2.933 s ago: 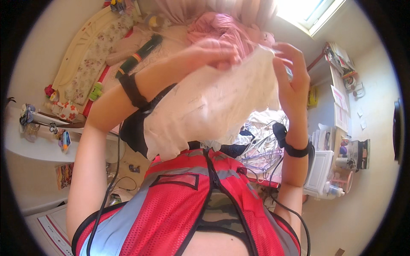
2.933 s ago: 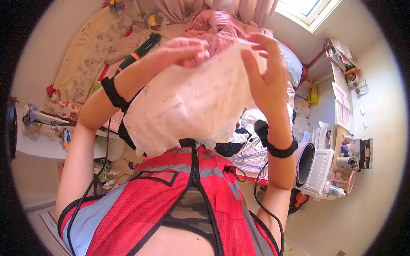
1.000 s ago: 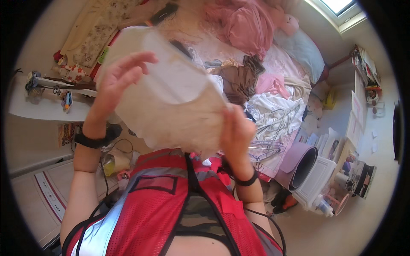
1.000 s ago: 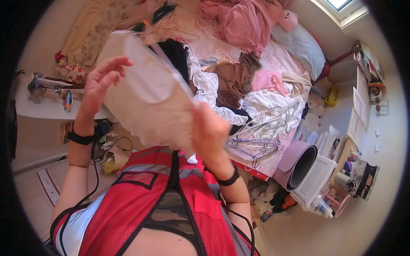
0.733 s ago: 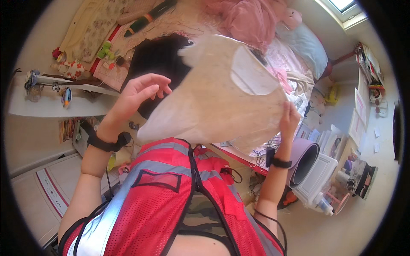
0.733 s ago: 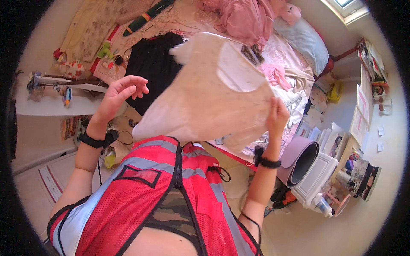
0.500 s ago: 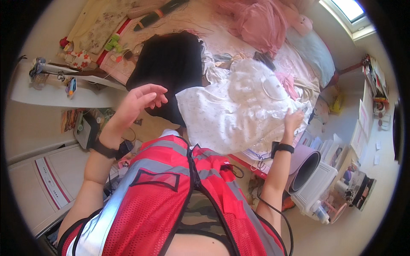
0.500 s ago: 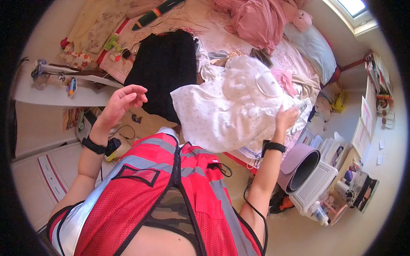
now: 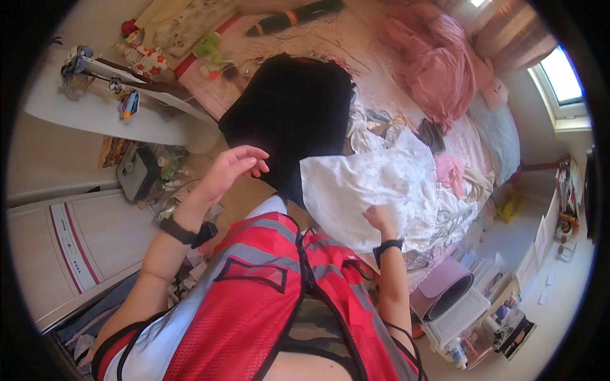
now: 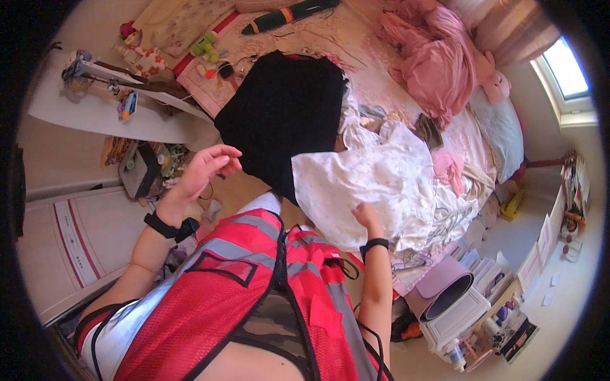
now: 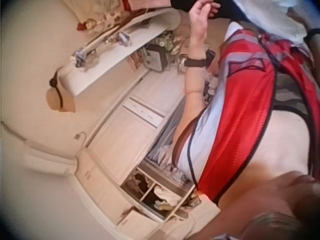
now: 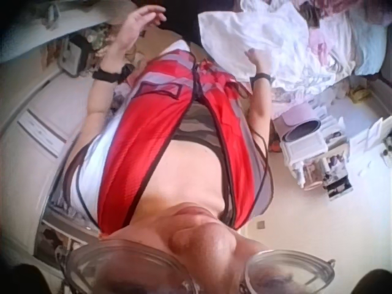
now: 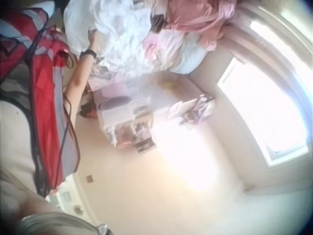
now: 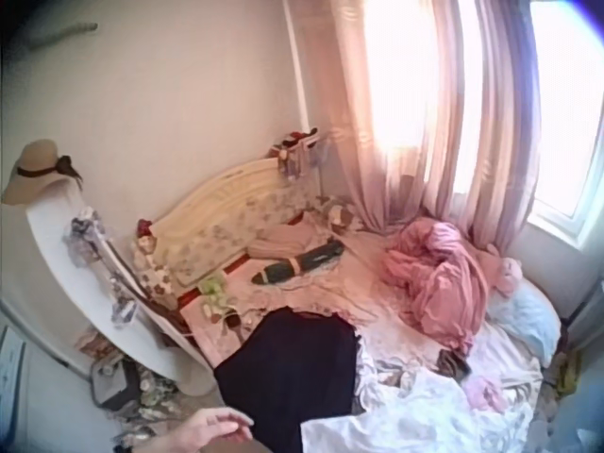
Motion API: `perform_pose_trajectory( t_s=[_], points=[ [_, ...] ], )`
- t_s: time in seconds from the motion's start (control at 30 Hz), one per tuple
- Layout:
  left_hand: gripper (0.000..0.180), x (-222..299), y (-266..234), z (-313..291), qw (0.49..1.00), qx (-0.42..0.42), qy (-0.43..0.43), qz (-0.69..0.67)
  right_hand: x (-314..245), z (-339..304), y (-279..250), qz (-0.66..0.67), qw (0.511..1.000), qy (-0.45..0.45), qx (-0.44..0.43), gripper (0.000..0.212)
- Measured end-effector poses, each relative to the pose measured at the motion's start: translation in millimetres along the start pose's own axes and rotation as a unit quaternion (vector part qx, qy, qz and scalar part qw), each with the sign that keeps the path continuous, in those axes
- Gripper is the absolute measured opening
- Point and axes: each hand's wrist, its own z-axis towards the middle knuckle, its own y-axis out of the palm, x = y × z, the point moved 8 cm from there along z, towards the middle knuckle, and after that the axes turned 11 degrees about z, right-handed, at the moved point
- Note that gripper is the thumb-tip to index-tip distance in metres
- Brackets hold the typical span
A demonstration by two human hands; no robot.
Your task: The person buttons a navy shirt, then places a red shirt, a black shirt, and a white garment onto plastic hangers and hangs them in a closet.
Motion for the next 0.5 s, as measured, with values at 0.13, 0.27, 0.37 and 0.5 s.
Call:
perform_pose_trajectory(
  t_s=[0.13, 0.27, 0.37, 0.5],
  points=[
    [0.023, -36.5, -39.2, 49.3, 1.0, -0.017, 0.001, -0.014, 4.6, 2.1, -4.7, -0.025, 0.993, 0.004, 0.119, 0.029],
    [0.022, -72.3, -70.9, 127.6, 0.989, -0.046, 0.021, 0.141, -14.6, 12.0, 0.9, -0.097, 0.993, 0.061, 0.014, 0.027],
    [0.024, -81.0, -90.1, 196.8, 0.947, -0.015, 0.089, 0.308, -59.7, 44.3, -18.7, -0.08, 0.994, 0.029, 0.062, 0.024],
    [0.032, -113.5, -107.5, 273.9, 0.933, 0.059, 0.138, 0.328, -141.8, 90.3, -51.4, 0.067, 0.98, -0.006, 0.185, 0.017]
  ],
)
